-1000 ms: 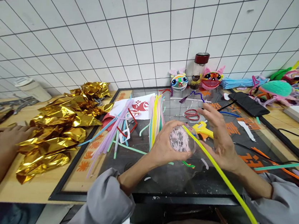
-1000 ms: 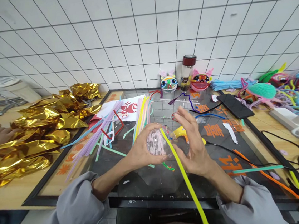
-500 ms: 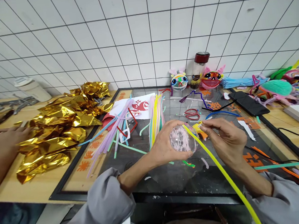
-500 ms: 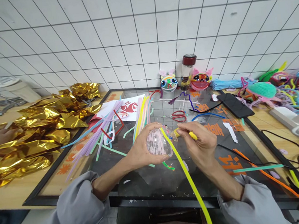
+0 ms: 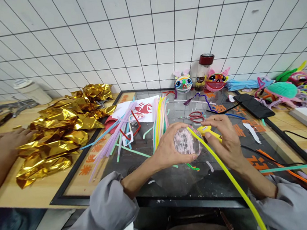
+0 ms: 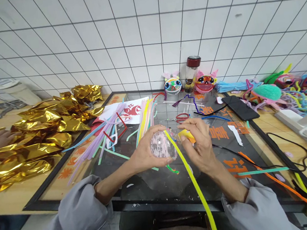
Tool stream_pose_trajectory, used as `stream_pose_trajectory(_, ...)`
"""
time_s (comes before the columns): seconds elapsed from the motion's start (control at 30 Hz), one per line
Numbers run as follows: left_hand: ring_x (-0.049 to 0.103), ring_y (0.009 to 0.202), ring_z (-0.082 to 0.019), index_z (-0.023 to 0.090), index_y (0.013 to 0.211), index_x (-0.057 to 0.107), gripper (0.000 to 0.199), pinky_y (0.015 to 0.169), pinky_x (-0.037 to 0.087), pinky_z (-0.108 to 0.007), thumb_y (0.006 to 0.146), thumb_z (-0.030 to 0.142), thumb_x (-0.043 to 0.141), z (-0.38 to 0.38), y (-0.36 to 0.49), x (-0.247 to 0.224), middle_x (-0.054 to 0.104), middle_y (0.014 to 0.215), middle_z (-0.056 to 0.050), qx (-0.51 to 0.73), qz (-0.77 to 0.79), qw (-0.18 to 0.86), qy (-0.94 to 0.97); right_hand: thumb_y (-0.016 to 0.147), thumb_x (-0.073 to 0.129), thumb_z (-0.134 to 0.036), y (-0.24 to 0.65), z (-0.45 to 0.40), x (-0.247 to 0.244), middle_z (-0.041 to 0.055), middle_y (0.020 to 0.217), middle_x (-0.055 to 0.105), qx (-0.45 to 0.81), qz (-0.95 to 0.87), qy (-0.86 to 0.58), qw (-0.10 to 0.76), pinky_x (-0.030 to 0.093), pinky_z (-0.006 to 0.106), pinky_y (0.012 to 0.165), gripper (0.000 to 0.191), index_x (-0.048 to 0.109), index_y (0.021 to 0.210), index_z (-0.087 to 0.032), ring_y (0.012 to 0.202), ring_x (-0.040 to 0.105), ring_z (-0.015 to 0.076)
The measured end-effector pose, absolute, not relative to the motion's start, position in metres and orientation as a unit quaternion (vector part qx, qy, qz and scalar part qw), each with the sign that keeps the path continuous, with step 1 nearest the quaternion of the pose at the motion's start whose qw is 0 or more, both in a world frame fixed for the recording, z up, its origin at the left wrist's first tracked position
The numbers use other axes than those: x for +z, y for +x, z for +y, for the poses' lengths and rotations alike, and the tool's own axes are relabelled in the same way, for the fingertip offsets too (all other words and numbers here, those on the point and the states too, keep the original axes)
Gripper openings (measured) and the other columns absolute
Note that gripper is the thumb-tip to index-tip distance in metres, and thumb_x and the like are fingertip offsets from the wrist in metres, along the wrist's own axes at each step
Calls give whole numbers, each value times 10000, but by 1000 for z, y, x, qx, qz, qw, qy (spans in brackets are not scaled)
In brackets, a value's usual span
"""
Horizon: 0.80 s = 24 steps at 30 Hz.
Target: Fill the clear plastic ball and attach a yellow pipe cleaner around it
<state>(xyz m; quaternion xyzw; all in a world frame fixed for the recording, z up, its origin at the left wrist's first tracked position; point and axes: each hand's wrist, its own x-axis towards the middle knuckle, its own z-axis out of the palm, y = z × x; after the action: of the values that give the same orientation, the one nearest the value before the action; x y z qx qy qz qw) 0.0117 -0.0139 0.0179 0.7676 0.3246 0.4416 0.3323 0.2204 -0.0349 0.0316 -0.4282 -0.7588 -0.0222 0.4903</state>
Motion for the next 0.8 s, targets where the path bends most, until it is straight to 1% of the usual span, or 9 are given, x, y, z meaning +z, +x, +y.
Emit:
stream_pose_trajectory(0.07, 584, 1227, -312, 216, 1231, 536, 758, 1083, 450, -467, 562, 363, 861, -14, 12, 18, 628, 1274, -103, 439, 326, 331, 769, 927, 525, -300, 219, -35, 33, 139, 1223, 597, -25, -777, -410, 477, 441, 524, 959, 308, 631, 1204, -218, 1165, 572, 317)
stream_pose_trajectory(0.1, 580, 1235, -314, 219, 1231, 537, 757, 1090, 447, -470, 561, 360, 861, -13, 12, 17, 625, 1281, -103, 436, 329, 332, 769, 915, 531, -311, 219, -36, 33, 143, 1275, 570, -29, -785, -398, 474, 413, 552, 997, 347, 613, 1242, -226, 1217, 539, 334)
stream_pose_trajectory(0.17, 572, 1251, -319, 228, 1233, 540, 759, 1103, 436, -475, 555, 350, 858, -13, 12, 17, 617, 1294, -101, 433, 334, 334, 768, 888, 572, -354, 217, -37, 34, 133, 1300, 553, -45, -794, -381, 471, 370, 582, 1043, 386, 606, 1257, -249, 1264, 497, 355)
stream_pose_trajectory(0.23, 569, 1256, -321, 237, 1237, 542, 761, 1110, 427, -475, 548, 333, 853, -13, 13, 16, 615, 1299, -95, 435, 335, 336, 766, 850, 644, -409, 215, -38, 33, 117, 1261, 580, -76, -793, -374, 474, 349, 595, 1059, 392, 633, 1215, -266, 1259, 496, 369)
stream_pose_trajectory(0.3, 571, 1249, -320, 241, 1238, 545, 759, 1106, 427, -469, 548, 325, 851, -14, 13, 16, 618, 1294, -91, 437, 333, 337, 765, 838, 683, -429, 213, -39, 31, 102, 1197, 623, -108, -783, -375, 484, 341, 599, 1052, 333, 678, 1134, -276, 1225, 521, 369)
stream_pose_trajectory(0.43, 577, 1233, -314, 227, 1234, 541, 760, 1087, 442, -456, 555, 340, 864, -15, 13, 16, 619, 1285, -99, 435, 326, 337, 769, 881, 672, -323, 210, -40, 29, 67, 1053, 688, -127, -763, -380, 507, 366, 558, 1016, 113, 743, 960, -286, 1113, 591, 315)
stream_pose_trajectory(0.57, 580, 1220, -312, 230, 1238, 538, 768, 1084, 438, -462, 555, 345, 870, -14, 13, 16, 620, 1280, -98, 431, 328, 337, 770, 890, 664, -237, 211, -40, 28, 41, 972, 713, -100, -769, -381, 504, 392, 509, 990, 128, 764, 936, -301, 1055, 626, 276)
stream_pose_trajectory(0.7, 572, 1234, -318, 239, 1249, 531, 779, 1089, 436, -469, 553, 337, 868, -14, 12, 14, 615, 1282, -97, 425, 327, 329, 777, 907, 656, -258, 212, -39, 26, 25, 909, 730, -99, -774, -367, 506, 400, 485, 978, 122, 768, 925, -304, 1020, 649, 262)
stream_pose_trajectory(0.8, 571, 1241, -320, 236, 1250, 530, 774, 1089, 447, -479, 557, 319, 865, -14, 13, 14, 613, 1283, -101, 428, 317, 319, 784, 915, 652, -253, 209, -41, 25, 21, 866, 741, -88, -758, -377, 525, 398, 490, 961, 118, 760, 891, -294, 993, 660, 261)
